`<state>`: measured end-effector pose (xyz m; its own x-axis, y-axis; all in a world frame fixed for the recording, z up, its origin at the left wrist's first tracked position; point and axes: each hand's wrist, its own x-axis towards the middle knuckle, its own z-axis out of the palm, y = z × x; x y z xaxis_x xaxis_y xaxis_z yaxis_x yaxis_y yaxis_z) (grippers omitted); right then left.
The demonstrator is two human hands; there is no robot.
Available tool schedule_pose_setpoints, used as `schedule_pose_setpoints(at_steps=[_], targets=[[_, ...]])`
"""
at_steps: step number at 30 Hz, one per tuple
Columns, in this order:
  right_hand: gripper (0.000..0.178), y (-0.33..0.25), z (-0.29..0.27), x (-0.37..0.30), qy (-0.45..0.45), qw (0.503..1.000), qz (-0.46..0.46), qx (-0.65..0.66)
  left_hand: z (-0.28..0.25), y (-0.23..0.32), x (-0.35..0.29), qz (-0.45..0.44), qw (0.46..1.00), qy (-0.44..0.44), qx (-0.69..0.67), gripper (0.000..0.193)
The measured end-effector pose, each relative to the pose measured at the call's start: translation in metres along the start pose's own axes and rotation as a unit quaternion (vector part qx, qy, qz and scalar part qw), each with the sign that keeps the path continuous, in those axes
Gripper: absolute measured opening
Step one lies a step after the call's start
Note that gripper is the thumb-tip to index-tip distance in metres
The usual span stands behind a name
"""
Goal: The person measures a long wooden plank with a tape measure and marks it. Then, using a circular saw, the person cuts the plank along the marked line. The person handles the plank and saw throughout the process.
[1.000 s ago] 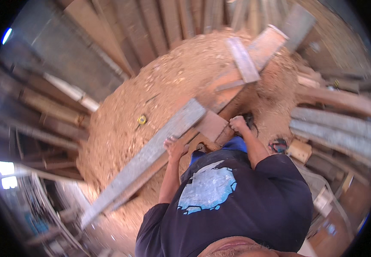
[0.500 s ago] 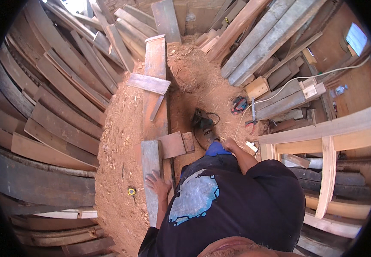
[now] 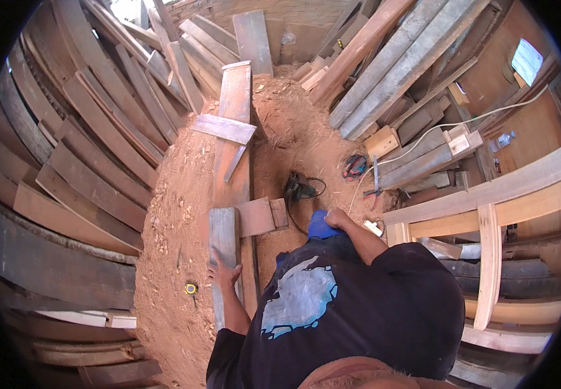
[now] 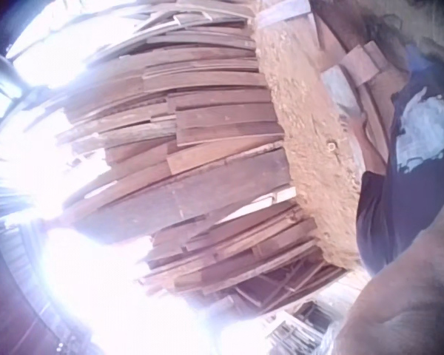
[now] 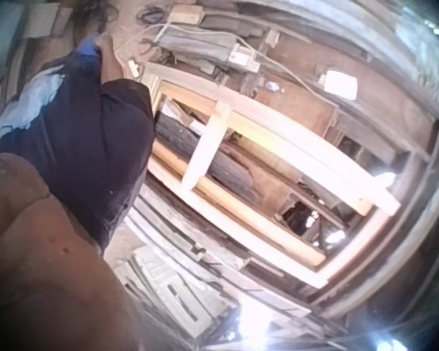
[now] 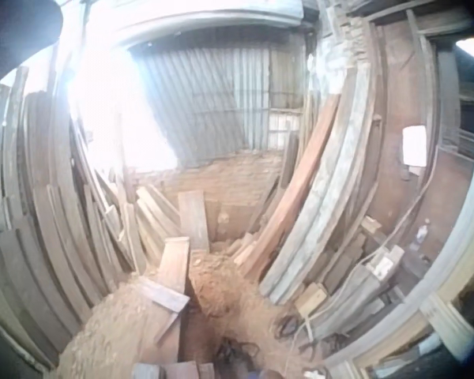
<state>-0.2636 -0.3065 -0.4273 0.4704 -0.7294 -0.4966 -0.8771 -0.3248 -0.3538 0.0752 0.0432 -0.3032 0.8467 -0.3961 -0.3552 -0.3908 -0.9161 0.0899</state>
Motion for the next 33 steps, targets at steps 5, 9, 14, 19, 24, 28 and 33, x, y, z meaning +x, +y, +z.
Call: schedule_pose_setpoints(at_steps=[5, 9, 14, 19, 24, 28, 33], targets=[[0.038, -0.003, 0.008, 0.014, -0.055, 0.988, -0.134, -0.059, 0.009, 0.012, -0.013, -0.018, 0.998, 0.056, 0.001, 0.124], [0.035, -0.006, 0.005, 0.025, -0.182, 0.946, -0.229, -0.138, 0.027, 0.027, -0.04, -0.043, 0.992, 0.114, -0.03, 0.112], [0.025, -0.019, 0.003, 0.072, -0.229, 0.94, -0.251, -0.043, 0.054, 0.022, -0.079, -0.015, 0.977, 0.195, -0.079, 0.104], [0.026, -0.119, -0.044, 0.077, -0.046, 0.954, -0.296, -0.007, 0.063, 0.029, -0.127, -0.113, 0.978, 0.161, -0.074, 0.098], [0.042, -0.223, -0.097, 0.059, -0.057, 0.95, -0.297, -0.074, 0.084, 0.056, -0.18, -0.261, 0.954, 0.075, -0.123, 0.082], [0.051, -0.279, -0.087, 0.038, -0.095, 0.909, -0.372, -0.161, 0.143, 0.079, -0.242, -0.371, 0.881, -0.07, -0.286, 0.067], [0.045, -0.286, -0.037, 0.021, -0.146, 0.85, -0.422, -0.28, 0.242, 0.116, -0.321, -0.292, 0.729, -0.086, -0.614, 0.034]])
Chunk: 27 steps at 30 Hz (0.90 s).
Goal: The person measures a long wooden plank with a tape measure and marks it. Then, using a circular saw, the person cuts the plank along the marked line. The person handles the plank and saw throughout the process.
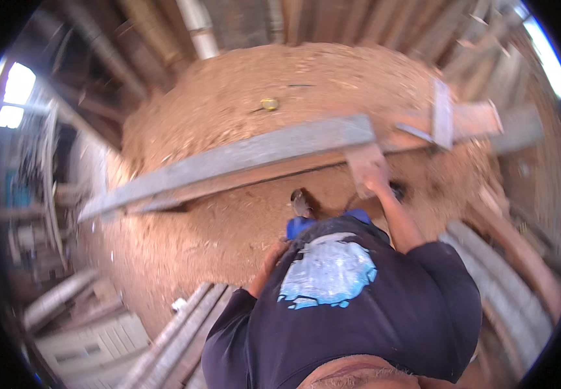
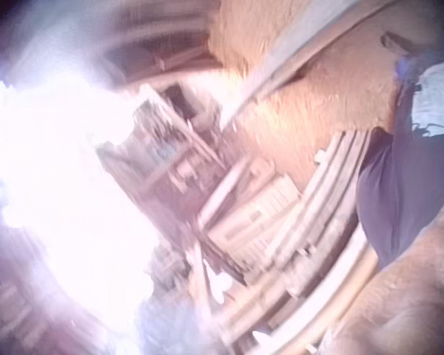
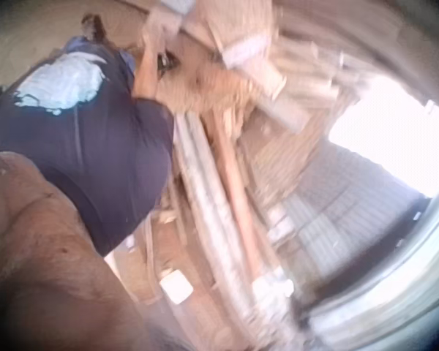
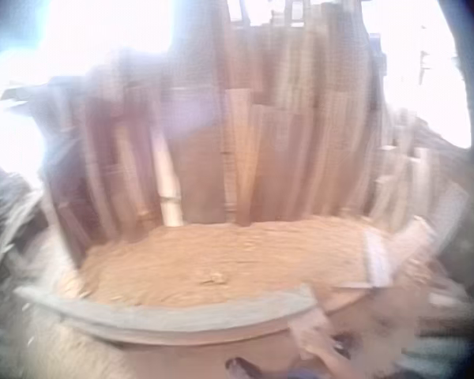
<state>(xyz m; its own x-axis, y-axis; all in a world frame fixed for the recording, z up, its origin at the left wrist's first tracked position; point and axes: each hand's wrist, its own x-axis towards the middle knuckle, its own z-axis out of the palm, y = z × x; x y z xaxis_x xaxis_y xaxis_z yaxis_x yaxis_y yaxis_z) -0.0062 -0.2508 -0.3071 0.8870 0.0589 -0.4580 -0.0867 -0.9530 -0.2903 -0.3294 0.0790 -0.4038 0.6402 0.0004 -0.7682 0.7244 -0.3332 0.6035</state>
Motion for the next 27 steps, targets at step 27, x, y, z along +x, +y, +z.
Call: schedule_pose_setpoints(at_steps=[27], targets=[[0.036, -0.271, 0.025, 0.065, -0.134, 0.926, -0.353, -0.01, -0.094, -0.134, -0.03, -0.177, 0.894, 0.354, -0.207, 0.04]])
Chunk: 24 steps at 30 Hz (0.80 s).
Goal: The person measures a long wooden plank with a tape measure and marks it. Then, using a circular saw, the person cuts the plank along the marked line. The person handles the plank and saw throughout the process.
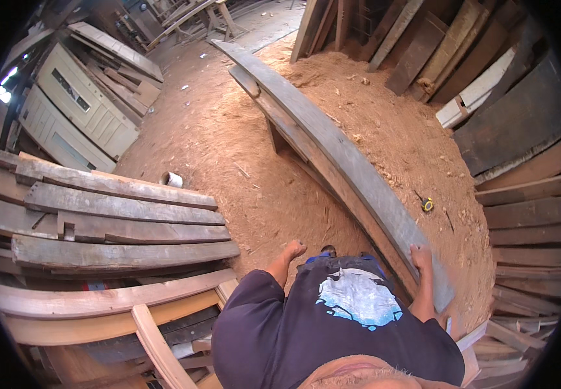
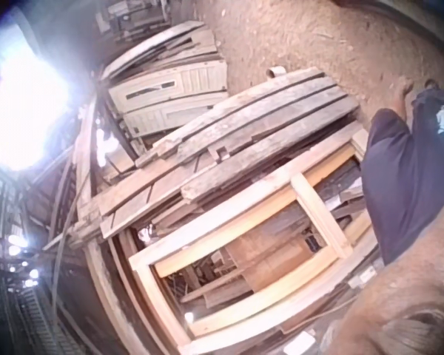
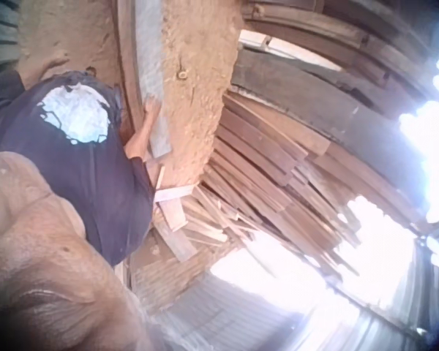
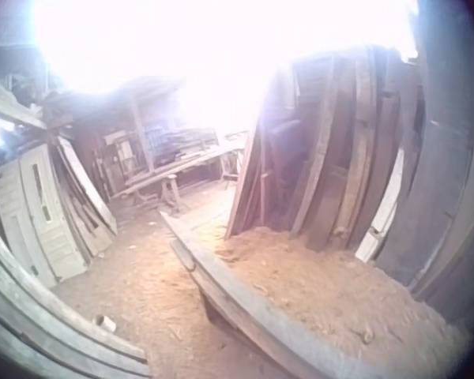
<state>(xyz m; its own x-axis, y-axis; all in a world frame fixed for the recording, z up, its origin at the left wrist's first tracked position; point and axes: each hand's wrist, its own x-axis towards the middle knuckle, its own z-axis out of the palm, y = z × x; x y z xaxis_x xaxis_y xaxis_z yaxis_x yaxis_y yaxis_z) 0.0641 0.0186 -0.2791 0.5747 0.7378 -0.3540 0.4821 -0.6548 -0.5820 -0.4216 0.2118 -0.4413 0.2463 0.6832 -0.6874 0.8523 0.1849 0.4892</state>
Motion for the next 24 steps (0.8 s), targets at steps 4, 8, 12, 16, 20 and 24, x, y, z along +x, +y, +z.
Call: schedule_pose_setpoints(at_steps=[4, 8, 12, 16, 20, 24], targets=[[0.039, -0.067, 0.001, 0.063, 0.058, 0.993, -0.095, -0.04, -0.007, 0.04, -0.022, -0.029, 0.999, 0.017, -0.036, 0.038], [0.056, -0.11, -0.015, 0.09, 0.006, 0.988, -0.1, -0.119, 0.016, 0.057, -0.025, -0.032, 0.992, -0.011, -0.125, 0.041], [0.073, -0.115, 0.0, 0.116, -0.059, 0.985, -0.081, -0.139, 0.049, 0.044, -0.006, -0.044, 0.984, -0.001, -0.172, 0.044], [0.083, -0.108, 0.021, 0.116, -0.097, 0.99, -0.008, -0.101, 0.051, 0.035, 0.009, -0.092, 0.957, 0.029, -0.274, 0.042], [0.085, -0.103, 0.024, 0.117, -0.129, 0.988, -0.009, -0.085, 0.011, 0.065, -0.003, -0.094, 0.97, 0.033, -0.224, 0.037], [0.085, -0.103, 0.014, 0.131, -0.186, 0.981, -0.006, -0.05, -0.033, 0.089, 0.015, -0.109, 0.955, 0.011, -0.276, 0.041]])
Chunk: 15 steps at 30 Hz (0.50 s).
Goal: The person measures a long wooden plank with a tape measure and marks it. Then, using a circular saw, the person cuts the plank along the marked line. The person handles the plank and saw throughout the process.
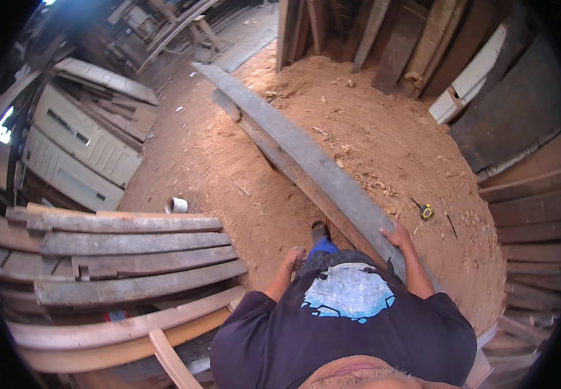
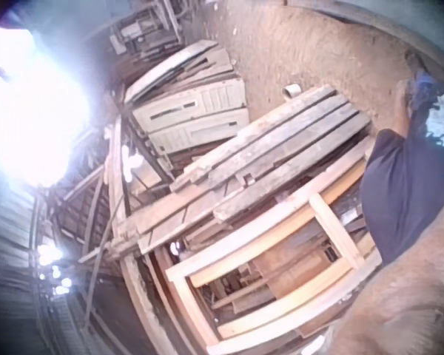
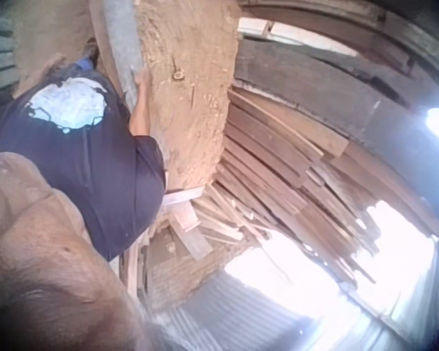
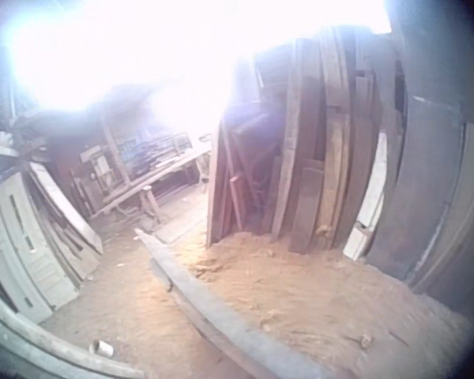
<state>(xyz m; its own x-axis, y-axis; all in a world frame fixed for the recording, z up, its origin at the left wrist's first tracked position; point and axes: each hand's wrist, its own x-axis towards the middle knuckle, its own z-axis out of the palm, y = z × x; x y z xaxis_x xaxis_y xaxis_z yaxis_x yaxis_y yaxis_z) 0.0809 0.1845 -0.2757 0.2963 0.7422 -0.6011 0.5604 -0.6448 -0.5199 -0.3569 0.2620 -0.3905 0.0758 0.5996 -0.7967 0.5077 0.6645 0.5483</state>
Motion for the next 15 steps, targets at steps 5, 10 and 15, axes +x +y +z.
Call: schedule_pose_setpoints(at_steps=[5, 10, 15], targets=[[0.078, -0.015, 0.002, 0.01, 0.069, 0.996, 0.063, -0.015, -0.026, 0.077, 0.072, -0.035, 0.968, -0.012, -0.249, 0.05], [0.073, -0.054, 0.0, 0.06, 0.112, 0.99, 0.075, 0.039, -0.079, 0.192, 0.145, 0.019, 0.927, 0.0, -0.374, 0.065], [0.068, -0.124, 0.006, 0.111, 0.066, 0.994, 0.06, 0.057, -0.14, 0.283, 0.221, 0.044, 0.905, 0.033, -0.421, 0.098]])
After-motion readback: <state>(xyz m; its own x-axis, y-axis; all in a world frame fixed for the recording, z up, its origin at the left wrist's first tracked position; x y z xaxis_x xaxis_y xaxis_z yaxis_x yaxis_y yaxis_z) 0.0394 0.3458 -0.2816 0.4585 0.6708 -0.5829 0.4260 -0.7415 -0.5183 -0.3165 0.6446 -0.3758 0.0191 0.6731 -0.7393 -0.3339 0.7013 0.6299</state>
